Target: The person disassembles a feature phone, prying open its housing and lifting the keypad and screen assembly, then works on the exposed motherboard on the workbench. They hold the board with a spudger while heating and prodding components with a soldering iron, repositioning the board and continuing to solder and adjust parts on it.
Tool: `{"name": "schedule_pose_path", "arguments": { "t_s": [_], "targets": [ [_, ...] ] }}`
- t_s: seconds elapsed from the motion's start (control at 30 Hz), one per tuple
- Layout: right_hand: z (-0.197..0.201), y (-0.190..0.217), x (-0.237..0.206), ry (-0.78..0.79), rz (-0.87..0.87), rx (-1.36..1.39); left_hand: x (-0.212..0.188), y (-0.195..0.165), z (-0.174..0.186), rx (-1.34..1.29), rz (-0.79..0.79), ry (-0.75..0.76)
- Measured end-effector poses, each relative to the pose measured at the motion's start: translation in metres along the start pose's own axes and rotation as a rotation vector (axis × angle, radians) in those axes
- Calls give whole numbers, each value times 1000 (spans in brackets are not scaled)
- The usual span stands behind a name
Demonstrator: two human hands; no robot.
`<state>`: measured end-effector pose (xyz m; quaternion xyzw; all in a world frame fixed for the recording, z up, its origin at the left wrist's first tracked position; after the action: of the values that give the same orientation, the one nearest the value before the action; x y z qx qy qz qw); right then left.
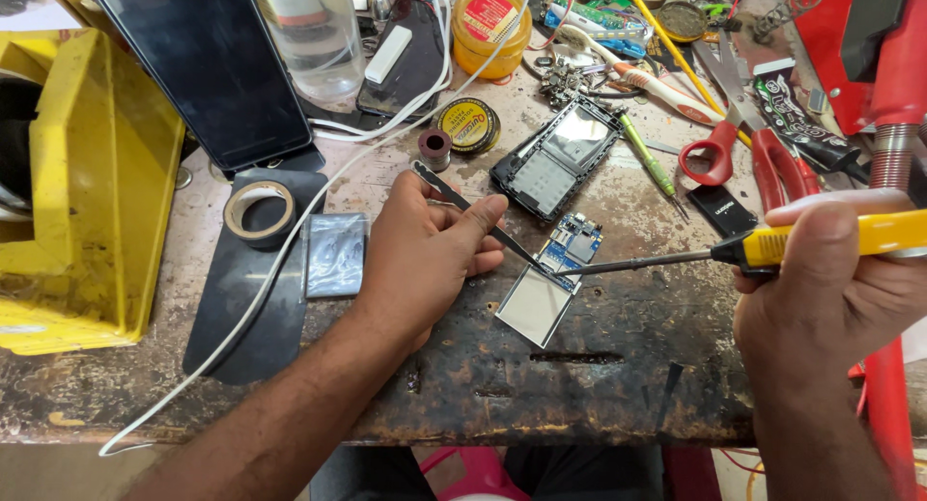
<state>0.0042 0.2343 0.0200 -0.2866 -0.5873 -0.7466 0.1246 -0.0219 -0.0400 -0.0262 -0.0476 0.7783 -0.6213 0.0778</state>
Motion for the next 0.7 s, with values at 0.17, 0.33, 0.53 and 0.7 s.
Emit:
{"name": "schedule_pose_path", "arguments": {
  "t_s": [0.17,0.33,0.53,0.7],
  "targets": [
    [-3,2,1,5,2,-2,-1,-2,0,22,-29,-20],
    [-4,3,1,8,9,-27,-3,-4,0,63,-43,-28],
    [-5,3,1,19,18,-10,-4,-6,0,79,-31,-26],
    [-5,3,0,22,18,-6,-6,-6,4,68,-61,-49]
  ]
}}
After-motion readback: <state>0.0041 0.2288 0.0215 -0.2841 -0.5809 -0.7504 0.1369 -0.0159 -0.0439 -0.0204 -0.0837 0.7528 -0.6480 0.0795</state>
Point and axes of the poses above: each hand's wrist, its own x-axis towards the middle knuckle, its own z-axis out of the back of the hand, y = z × x, the point moved 3 cm from there along x, towards the middle knuckle, and after that the axes turned 11 degrees about -z, right-handed, at the moved point
